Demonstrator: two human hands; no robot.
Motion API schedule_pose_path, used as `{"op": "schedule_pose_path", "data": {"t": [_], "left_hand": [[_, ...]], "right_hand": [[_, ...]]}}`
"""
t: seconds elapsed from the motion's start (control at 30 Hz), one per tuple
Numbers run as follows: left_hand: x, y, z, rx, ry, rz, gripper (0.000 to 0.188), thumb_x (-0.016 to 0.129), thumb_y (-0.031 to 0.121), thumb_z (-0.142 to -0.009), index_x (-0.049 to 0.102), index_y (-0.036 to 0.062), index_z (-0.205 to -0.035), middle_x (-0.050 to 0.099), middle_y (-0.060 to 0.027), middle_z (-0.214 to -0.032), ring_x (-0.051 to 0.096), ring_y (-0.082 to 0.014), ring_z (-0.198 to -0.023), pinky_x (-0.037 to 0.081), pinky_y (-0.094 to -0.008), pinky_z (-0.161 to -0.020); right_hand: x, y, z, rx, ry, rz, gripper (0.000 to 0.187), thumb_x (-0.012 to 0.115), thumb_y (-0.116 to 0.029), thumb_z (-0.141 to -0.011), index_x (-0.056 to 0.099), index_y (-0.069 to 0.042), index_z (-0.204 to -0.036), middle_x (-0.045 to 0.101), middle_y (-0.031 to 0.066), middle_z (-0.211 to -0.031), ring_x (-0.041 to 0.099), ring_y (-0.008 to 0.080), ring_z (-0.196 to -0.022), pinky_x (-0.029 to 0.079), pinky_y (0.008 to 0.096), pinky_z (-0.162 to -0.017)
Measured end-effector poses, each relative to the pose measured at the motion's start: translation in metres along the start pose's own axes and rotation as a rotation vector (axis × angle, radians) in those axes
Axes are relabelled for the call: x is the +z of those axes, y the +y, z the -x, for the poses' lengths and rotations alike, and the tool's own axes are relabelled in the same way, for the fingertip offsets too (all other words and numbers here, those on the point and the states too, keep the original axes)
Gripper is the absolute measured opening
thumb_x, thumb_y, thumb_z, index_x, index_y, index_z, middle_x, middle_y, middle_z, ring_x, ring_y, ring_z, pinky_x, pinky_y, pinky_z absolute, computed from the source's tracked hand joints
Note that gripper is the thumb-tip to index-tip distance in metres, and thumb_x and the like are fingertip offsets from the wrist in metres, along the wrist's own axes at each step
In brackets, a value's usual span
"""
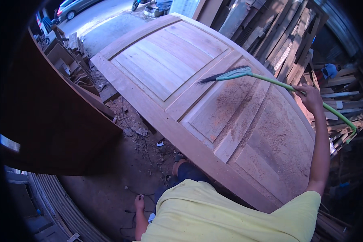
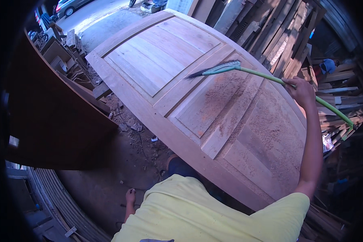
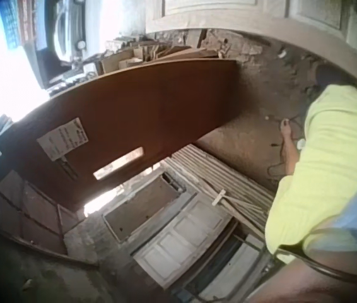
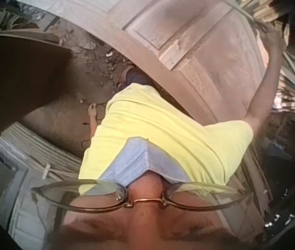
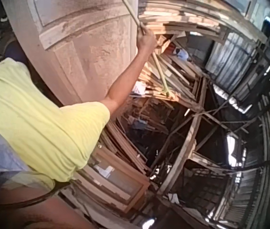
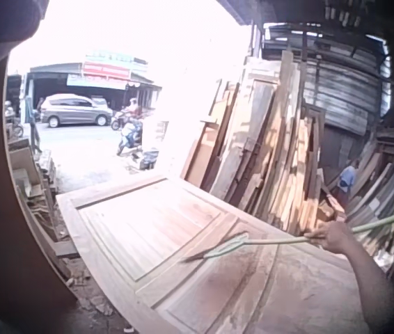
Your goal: The person smooths the surface and edges of a wooden door using an electric hand planer, then uses a brush to sweep the resulting sawdust off the door's surface.
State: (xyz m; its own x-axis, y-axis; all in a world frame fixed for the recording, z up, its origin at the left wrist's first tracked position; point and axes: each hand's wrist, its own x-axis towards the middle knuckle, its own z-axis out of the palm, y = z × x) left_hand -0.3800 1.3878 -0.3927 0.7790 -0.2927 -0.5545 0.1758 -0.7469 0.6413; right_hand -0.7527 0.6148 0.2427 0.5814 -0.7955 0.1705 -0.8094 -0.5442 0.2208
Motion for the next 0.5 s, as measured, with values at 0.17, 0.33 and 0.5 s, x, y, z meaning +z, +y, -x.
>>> {"op": "schedule_pose_path", "data": {"t": [0.17,0.33,0.5], "left_hand": [[0.008,-0.04,0.062,-0.174,-0.109,-0.017,0.031,0.071,0.023,-0.103,0.079,-0.0007,-0.121,0.08,-0.0122,-0.099,0.073,-0.0212,-0.091,0.058,-0.0373,-0.085],[0.031,-0.03,0.084,-0.243,-0.096,0.05,0.028,0.07,0.02,-0.102,0.08,-0.0018,-0.118,0.079,-0.0108,-0.095,0.072,-0.0192,-0.087,0.057,-0.0373,-0.081],[0.038,-0.006,0.1,-0.239,-0.087,0.011,0.029,0.071,0.021,-0.103,0.079,-0.0003,-0.121,0.079,-0.0112,-0.1,0.072,-0.0188,-0.091,0.057,-0.0371,-0.083]], "right_hand": [[-0.04,-0.114,0.046,-0.331,-0.264,-0.364,0.038,0.081,-0.019,-0.097,0.082,-0.031,-0.132,0.072,0.0028,-0.092,0.066,0.0213,-0.082,0.053,0.0418,-0.078],[-0.011,-0.174,0.057,-0.684,-0.388,-0.299,0.041,0.072,-0.025,-0.104,0.076,-0.044,-0.14,0.064,0.0023,-0.088,0.069,0.0214,-0.081,0.057,0.0419,-0.075],[0.057,-0.063,-0.035,-0.512,-0.439,-0.249,0.036,0.075,-0.031,-0.103,0.078,-0.043,-0.136,0.074,0.0046,-0.1,0.072,0.0276,-0.09,0.059,0.0465,-0.084]]}}
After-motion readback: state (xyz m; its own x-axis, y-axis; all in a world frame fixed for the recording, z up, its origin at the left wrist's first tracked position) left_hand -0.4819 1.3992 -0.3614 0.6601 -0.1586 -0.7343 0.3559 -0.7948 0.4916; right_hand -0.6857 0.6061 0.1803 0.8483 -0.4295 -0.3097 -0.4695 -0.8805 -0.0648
